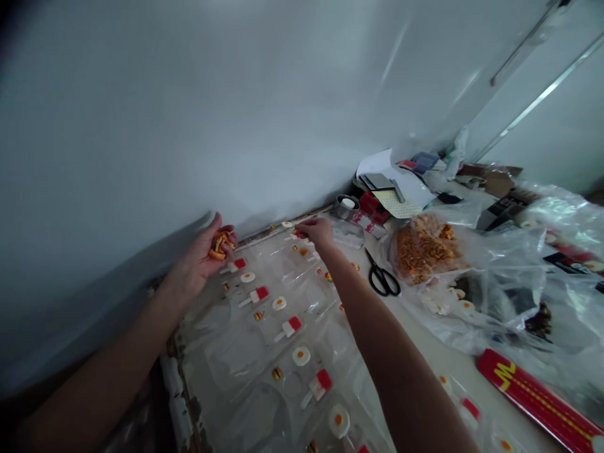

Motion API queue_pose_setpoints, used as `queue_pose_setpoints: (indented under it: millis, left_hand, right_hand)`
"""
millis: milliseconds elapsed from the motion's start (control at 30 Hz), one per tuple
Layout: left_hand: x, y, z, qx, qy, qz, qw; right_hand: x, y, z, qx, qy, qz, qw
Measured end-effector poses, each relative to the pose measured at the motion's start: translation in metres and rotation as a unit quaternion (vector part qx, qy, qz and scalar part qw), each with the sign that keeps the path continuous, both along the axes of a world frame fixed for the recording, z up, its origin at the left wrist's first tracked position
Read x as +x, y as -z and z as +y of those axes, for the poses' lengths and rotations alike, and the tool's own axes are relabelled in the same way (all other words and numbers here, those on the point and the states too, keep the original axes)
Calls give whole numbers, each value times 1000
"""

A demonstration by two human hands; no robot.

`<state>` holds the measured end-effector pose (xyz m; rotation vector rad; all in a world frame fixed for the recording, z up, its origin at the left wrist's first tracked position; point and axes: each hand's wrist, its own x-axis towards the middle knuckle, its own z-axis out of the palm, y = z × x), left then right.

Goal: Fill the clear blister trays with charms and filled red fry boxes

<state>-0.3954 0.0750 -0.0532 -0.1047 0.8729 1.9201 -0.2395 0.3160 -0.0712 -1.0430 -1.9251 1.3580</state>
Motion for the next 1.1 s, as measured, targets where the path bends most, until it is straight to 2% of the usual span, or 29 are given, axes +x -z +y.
queue_pose_setpoints:
  millis: [133,267,433,567,667,833,900,1000,1033,1100]
  left_hand:
    - [-4,3,-23,-2,19,-1,1000]
    - [-9,4,-39,4,-40,52,998]
    - [-2,10,-45,-11,-93,152,984]
    - [14,16,-43,-39,-56,97,993]
    - [21,18,-44,-53,-38,51,997]
    - [15,16,-53,-46,-44,35,997]
    - [12,13,-57,-42,-52,23,997]
    - [14,8,-63,-36,-59,30,997]
    - [16,6,-65,-37,-60,36,997]
    - [19,4,-69,-44,-63,41,996]
  right_hand:
    - [-35,18,-5,36,-12,-49,998]
    - [-49,26,-1,120,-9,-124,985]
    - [-53,34,-5,246,-10,-191,950]
    - [-57,30,-11,284,-51,-214,933]
    - [-39,17,-6,277,-73,-232,930]
    - [21,-1,-5,283,-68,-281,914]
    - [38,1,-12,307,-33,-323,895]
    - [45,10,-23,333,15,-402,853]
    - [45,13,-26,326,22,-414,849]
    - [43,17,-27,284,28,-402,870]
